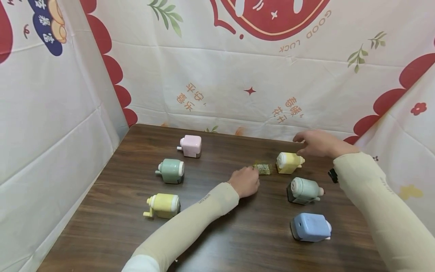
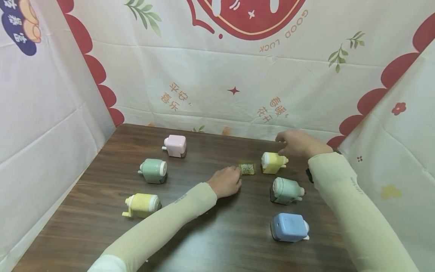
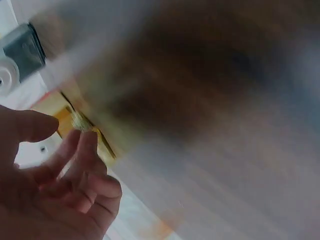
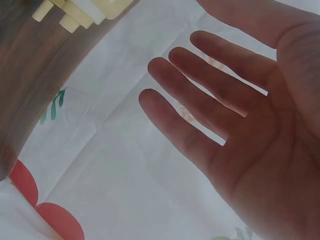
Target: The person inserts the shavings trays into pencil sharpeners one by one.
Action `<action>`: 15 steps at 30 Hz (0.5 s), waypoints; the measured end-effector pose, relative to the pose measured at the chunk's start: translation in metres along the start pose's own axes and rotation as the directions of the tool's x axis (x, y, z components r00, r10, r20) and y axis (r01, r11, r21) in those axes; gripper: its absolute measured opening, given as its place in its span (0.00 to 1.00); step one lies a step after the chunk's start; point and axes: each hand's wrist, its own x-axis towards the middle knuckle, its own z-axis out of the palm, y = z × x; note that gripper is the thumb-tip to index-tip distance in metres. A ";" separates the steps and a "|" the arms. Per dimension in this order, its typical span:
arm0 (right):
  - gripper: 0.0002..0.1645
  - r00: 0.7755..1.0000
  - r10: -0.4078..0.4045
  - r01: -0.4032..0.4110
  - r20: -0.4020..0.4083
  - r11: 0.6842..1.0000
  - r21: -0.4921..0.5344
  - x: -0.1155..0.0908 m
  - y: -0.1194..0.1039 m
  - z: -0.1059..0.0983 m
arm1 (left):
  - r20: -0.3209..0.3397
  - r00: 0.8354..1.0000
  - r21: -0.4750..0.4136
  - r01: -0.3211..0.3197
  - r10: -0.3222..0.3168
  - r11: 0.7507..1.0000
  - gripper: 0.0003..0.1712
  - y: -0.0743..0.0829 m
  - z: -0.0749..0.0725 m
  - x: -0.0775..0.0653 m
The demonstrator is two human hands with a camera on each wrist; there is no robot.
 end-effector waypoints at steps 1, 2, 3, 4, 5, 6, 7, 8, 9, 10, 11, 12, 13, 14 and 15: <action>0.28 1.000 -0.003 0.003 0.001 1.000 -0.001 0.001 0.001 0.002 | -0.024 1.000 -0.016 0.019 -0.019 1.000 0.21 -0.003 -0.002 0.002; 0.28 1.000 -0.006 0.006 0.002 1.000 -0.001 0.002 0.001 0.003 | -0.041 0.998 -0.032 0.037 -0.038 0.999 0.22 -0.005 -0.004 0.005; 0.28 1.000 -0.006 0.006 0.002 1.000 0.001 0.002 0.001 0.004 | -0.050 0.997 -0.045 0.054 -0.056 0.998 0.24 -0.007 -0.006 0.007; 0.27 1.000 -0.008 0.008 0.003 1.000 -0.001 0.003 0.001 0.005 | -0.053 0.996 -0.054 0.067 -0.070 0.996 0.27 -0.009 -0.008 0.010; 0.27 1.000 -0.007 0.007 0.006 1.000 0.001 0.003 0.001 0.006 | -0.047 0.996 -0.061 0.078 -0.081 0.995 0.30 -0.010 -0.010 0.013; 0.27 1.000 -0.007 0.007 0.007 1.000 0.000 0.003 0.001 0.007 | -0.037 0.996 -0.066 0.085 -0.087 0.994 0.33 -0.011 -0.012 0.016; 0.28 1.000 -0.005 0.005 0.010 1.000 0.001 0.004 0.000 0.008 | -0.021 0.996 -0.073 0.089 -0.091 0.993 0.36 -0.012 -0.013 0.019; 0.28 1.000 -0.004 0.003 0.015 1.000 0.003 0.004 0.000 0.008 | 0.000 0.996 -0.077 0.091 -0.091 0.993 0.39 -0.013 -0.014 0.022; 0.29 1.000 -0.001 0.001 0.020 1.000 0.006 0.004 -0.001 0.009 | 0.017 0.996 -0.085 0.091 -0.090 0.992 0.42 -0.013 -0.015 0.025; 0.30 1.000 -0.001 0.000 0.026 1.000 0.008 0.004 -0.001 0.010 | 0.035 0.996 -0.092 0.089 -0.086 0.992 0.44 -0.014 -0.016 0.028; 0.31 1.000 0.000 -0.001 0.031 1.000 0.008 0.005 -0.002 0.011 | 0.048 0.996 -0.103 0.085 -0.080 0.991 0.45 -0.014 -0.016 0.031; 0.31 0.999 0.000 0.000 0.034 1.000 0.005 0.005 -0.003 0.012 | 0.059 0.996 -0.114 0.079 -0.072 0.990 0.45 -0.015 -0.015 0.033; 0.32 0.999 -0.002 0.002 0.037 1.000 0.001 0.006 -0.003 0.013 | 0.069 0.996 -0.125 0.073 -0.064 0.989 0.45 -0.015 -0.015 0.036; 0.33 0.999 -0.003 0.003 0.039 1.000 -0.005 0.007 -0.004 0.014 | 0.073 0.996 -0.135 0.065 -0.056 0.989 0.45 -0.016 -0.014 0.038; 0.33 0.999 -0.007 0.008 0.039 1.000 -0.019 0.008 -0.004 0.016 | 0.074 0.996 -0.142 0.058 -0.048 0.988 0.45 -0.016 -0.013 0.040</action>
